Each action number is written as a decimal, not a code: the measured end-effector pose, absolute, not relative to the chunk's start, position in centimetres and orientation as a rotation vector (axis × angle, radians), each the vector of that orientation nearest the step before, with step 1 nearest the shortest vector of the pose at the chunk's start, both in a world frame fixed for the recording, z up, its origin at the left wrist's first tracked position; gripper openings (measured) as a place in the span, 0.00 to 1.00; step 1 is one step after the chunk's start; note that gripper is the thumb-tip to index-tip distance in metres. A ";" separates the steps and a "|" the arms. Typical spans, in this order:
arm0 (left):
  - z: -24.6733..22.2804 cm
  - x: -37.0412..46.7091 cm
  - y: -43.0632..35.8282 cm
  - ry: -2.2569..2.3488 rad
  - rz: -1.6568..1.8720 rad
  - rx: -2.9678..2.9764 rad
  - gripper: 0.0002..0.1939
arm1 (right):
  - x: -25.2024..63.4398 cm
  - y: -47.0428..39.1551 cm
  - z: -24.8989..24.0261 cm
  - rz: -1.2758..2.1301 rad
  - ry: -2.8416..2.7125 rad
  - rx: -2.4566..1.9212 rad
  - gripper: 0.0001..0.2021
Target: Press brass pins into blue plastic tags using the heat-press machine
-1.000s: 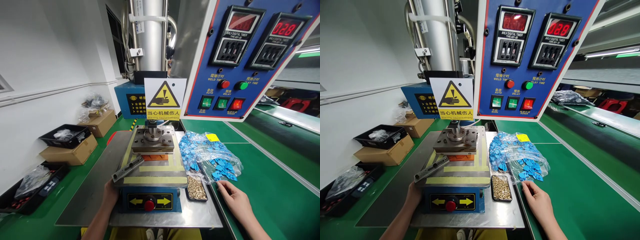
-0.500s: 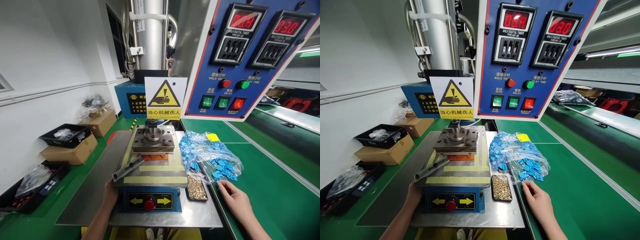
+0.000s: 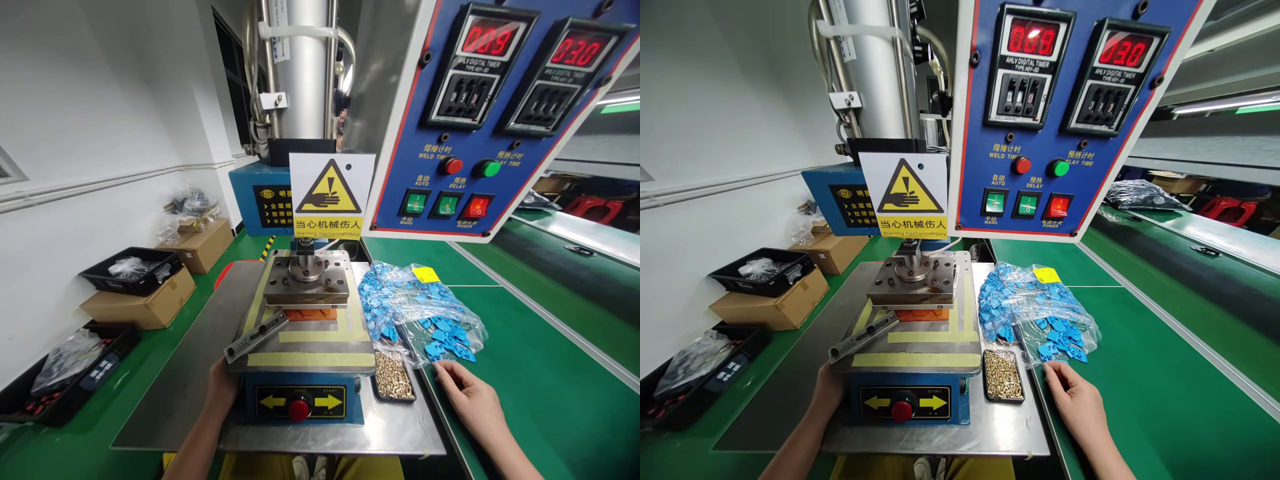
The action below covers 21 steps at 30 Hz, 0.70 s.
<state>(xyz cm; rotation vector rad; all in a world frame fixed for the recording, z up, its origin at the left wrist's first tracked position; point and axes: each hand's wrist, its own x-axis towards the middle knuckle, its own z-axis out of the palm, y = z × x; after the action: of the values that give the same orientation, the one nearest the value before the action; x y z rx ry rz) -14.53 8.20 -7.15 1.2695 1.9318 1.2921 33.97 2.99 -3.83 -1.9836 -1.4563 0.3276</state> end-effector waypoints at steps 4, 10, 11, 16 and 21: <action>-7.3 -14.6 8.2 1.895 1.274 1.237 0.12 | 34.0 2.9 -3.8 0.328 -1.462 -1.983 0.23; -7.3 -14.7 8.3 1.923 1.266 1.220 0.14 | 33.8 3.0 -3.5 0.356 -1.453 -2.001 0.24; -7.3 -14.7 8.3 1.927 1.262 1.231 0.15 | 33.7 2.9 -3.4 0.359 -1.452 -2.004 0.24; -7.5 -14.8 8.3 1.884 1.287 1.264 0.14 | 33.7 2.9 -3.3 0.370 -1.448 -2.009 0.24; -7.5 -14.7 8.2 1.889 1.287 1.246 0.13 | 33.7 3.0 -3.4 0.373 -1.446 -2.012 0.23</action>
<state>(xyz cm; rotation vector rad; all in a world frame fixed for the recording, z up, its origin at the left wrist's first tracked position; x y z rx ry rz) -14.66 8.24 -7.48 1.2455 1.8893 1.2870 33.67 2.98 -3.39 -2.0119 -1.4459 0.3735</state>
